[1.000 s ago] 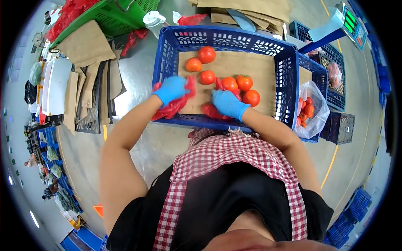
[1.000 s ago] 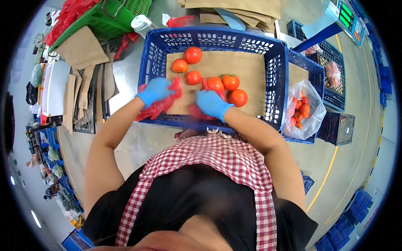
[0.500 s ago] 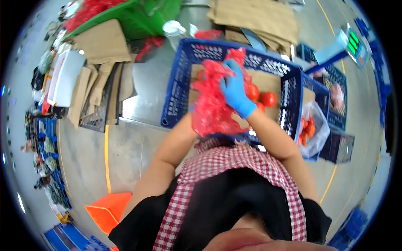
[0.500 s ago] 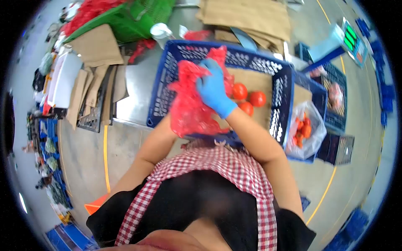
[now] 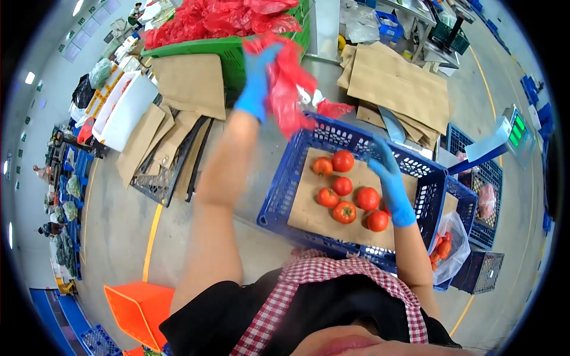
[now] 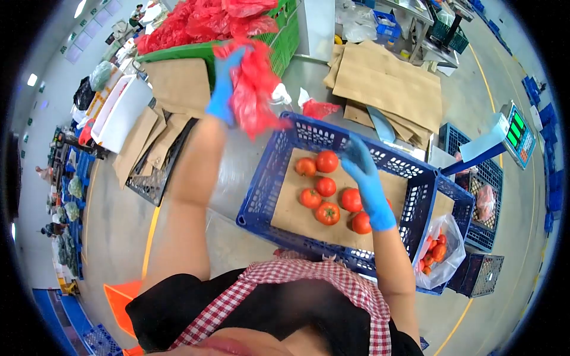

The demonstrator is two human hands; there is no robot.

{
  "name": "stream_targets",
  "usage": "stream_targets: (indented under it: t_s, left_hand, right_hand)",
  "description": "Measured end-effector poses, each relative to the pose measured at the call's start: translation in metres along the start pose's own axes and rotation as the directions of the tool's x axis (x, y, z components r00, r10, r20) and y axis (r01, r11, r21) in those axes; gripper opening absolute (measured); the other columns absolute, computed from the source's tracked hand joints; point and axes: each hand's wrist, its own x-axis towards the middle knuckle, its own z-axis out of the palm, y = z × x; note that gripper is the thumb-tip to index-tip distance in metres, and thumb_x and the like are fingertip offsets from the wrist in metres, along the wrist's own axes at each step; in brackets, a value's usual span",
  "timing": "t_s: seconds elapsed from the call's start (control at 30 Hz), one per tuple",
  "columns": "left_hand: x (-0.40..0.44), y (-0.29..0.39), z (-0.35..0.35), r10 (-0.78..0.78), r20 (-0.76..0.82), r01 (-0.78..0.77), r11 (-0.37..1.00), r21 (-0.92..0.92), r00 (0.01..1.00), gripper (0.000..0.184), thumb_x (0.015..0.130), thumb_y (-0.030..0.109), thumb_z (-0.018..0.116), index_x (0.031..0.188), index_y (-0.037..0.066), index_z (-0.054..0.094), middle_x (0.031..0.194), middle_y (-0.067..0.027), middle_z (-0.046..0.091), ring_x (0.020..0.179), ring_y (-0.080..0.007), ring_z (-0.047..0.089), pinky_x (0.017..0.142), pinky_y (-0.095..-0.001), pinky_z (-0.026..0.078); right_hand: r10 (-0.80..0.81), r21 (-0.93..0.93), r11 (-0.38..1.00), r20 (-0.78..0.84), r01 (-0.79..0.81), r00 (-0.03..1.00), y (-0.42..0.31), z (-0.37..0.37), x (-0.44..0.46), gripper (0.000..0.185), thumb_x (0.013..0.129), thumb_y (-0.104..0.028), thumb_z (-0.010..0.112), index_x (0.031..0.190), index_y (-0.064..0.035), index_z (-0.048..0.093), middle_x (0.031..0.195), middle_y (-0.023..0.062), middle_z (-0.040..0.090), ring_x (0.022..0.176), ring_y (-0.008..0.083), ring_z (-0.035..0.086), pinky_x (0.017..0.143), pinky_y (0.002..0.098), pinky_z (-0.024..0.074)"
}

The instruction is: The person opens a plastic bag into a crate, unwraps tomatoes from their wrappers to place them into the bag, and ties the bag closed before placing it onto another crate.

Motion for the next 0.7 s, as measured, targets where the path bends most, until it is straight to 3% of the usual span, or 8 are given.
stream_targets:
  t_s: [0.07,0.13,0.23,0.4,0.53,0.63,0.67,0.7]
  left_hand:
    - [0.076,0.028,0.007,0.61,0.022,-0.549,0.696,0.462,0.792,0.038,0.078,0.02,0.064,0.111,0.005,0.049,0.103,-0.0126,0.058,0.093,-0.0265,0.057,0.08,-0.0363,0.049]
    - [0.135,0.05,0.011,0.797,0.48,-0.588,-0.201,0.783,0.366,0.046,0.076,0.019,0.064,0.116,0.006,0.045,0.112,-0.0167,0.051,0.101,-0.0329,0.052,0.079,-0.0406,0.049]
    - [0.204,0.041,-0.007,0.621,0.502,-0.479,-0.223,0.849,0.602,0.052,0.074,0.024,0.065,0.119,0.011,0.044,0.115,-0.0169,0.046,0.104,-0.0352,0.048,0.083,-0.0438,0.046]
    - [0.253,0.014,-0.07,0.207,0.536,-0.201,-0.771,0.605,0.818,0.054,0.073,0.035,0.064,0.122,0.023,0.045,0.116,-0.0062,0.047,0.107,-0.0283,0.045,0.083,-0.0454,0.041]
    - [0.261,0.004,-0.08,-0.083,0.567,-0.4,-0.79,0.464,0.82,0.044,0.079,0.035,0.057,0.119,0.018,0.049,0.112,-0.0099,0.051,0.103,-0.0322,0.05,0.081,-0.0442,0.044]
    - [0.277,-0.009,-0.099,-0.256,0.392,-0.465,-0.574,0.674,0.884,0.042,0.085,0.033,0.051,0.12,0.011,0.051,0.109,-0.0122,0.057,0.096,-0.0293,0.057,0.081,-0.0394,0.046]
    - [0.302,-0.011,-0.132,-0.428,0.43,-0.55,-0.211,0.808,0.795,0.041,0.088,0.034,0.047,0.12,0.009,0.052,0.108,-0.0121,0.059,0.094,-0.0261,0.058,0.082,-0.0376,0.046]
    - [0.284,-0.005,-0.126,-0.502,0.333,-0.386,-0.003,0.922,0.798,0.042,0.089,0.035,0.045,0.121,0.009,0.052,0.111,-0.0106,0.058,0.097,-0.0233,0.056,0.086,-0.0363,0.043]
  right_hand:
    - [0.08,-0.114,0.991,0.034,-0.076,0.996,0.016,-0.017,-0.013,0.056,0.083,-0.012,0.06,0.135,-0.0085,0.038,0.124,0.0073,0.046,0.107,0.0177,0.048,0.093,0.0309,0.039]
    - [0.147,-0.158,0.977,0.019,-0.142,0.989,0.019,-0.019,-0.028,0.055,0.083,-0.011,0.059,0.135,-0.0095,0.039,0.122,0.0083,0.047,0.102,0.0163,0.05,0.09,0.0297,0.0411]
    - [0.224,-0.142,0.962,-0.072,-0.232,0.972,0.03,-0.027,-0.038,0.053,0.083,-0.009,0.059,0.133,-0.0088,0.041,0.121,0.0085,0.048,0.1,0.0155,0.051,0.089,0.0289,0.0413]
    - [0.254,-0.151,0.944,-0.235,-0.293,0.938,0.041,-0.044,-0.05,0.048,0.083,-0.009,0.058,0.129,-0.0072,0.046,0.116,0.0084,0.052,0.098,0.0147,0.051,0.088,0.0282,0.0411]
    - [0.299,-0.109,0.932,-0.305,-0.345,0.904,0.049,-0.061,-0.052,0.042,0.084,-0.005,0.057,0.125,-0.004,0.049,0.116,0.0092,0.054,0.102,0.0147,0.051,0.091,0.0281,0.0408]
    - [0.224,-0.222,0.924,-0.343,-0.31,0.912,0.055,-0.072,-0.051,0.033,0.085,-0.006,0.058,0.119,-0.0023,0.055,0.111,0.0073,0.06,0.102,0.0148,0.055,0.089,0.0273,0.0436]
    - [0.224,-0.239,0.918,-0.351,-0.318,0.909,0.05,-0.072,-0.051,0.032,0.086,-0.008,0.058,0.117,-0.0019,0.056,0.108,0.0069,0.061,0.098,0.0134,0.056,0.085,0.0266,0.0452]
    - [0.2,-0.291,0.909,-0.323,-0.298,0.925,0.047,-0.075,-0.053,0.031,0.087,-0.01,0.057,0.117,-0.0019,0.056,0.106,0.0065,0.062,0.096,0.013,0.056,0.083,0.026,0.0459]
